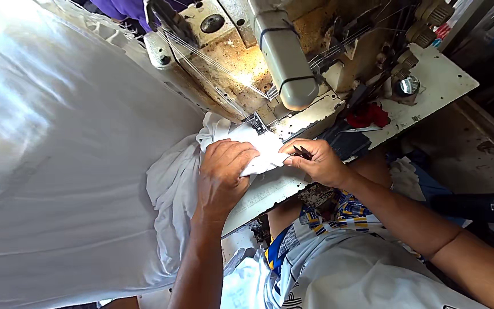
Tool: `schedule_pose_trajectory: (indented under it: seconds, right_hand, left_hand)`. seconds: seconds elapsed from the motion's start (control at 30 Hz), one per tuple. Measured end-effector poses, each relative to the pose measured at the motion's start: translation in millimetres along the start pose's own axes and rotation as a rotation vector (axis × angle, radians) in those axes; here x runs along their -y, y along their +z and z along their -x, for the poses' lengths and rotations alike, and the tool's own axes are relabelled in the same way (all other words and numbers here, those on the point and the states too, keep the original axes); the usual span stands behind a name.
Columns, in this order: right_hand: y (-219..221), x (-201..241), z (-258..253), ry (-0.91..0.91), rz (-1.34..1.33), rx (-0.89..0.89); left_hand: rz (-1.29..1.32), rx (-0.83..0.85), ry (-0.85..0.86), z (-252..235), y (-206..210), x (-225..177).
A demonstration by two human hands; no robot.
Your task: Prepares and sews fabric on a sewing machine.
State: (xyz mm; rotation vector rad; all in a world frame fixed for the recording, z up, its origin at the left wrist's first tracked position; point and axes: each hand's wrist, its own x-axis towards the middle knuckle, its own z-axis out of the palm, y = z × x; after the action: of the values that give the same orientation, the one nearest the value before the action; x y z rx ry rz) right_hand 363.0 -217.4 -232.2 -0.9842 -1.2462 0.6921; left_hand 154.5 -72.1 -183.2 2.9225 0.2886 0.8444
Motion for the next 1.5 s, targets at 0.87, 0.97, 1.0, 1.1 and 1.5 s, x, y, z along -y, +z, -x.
schedule_pose_trajectory:
  seconds: [0.87, 0.97, 1.0, 1.1, 1.5]
  right_hand:
    - [1.2, -0.3, 7.5, 0.025, -0.027, -0.068]
    - [2.1, -3.0, 11.5, 0.026, -0.056, -0.081]
    - [2.6, -3.1, 11.3, 0.019, -0.054, -0.083]
    - [3.2, -3.8, 10.6, 0.008, -0.038, -0.093]
    - [13.6, -4.3, -15.6, 0.043, 0.023, -0.115]
  left_hand:
    - [-0.081, 0.020, 0.045, -6.3, 6.4, 6.5]
    - [-0.101, 0.052, 0.076, -7.3, 2.6, 5.4]
    - [-0.108, 0.056, 0.080, -8.2, 1.5, 5.1]
    - [-0.116, 0.060, 0.089, -9.9, 0.0, 5.8]
    - [-0.110, 0.050, -0.007, -16.8, -1.8, 26.5]
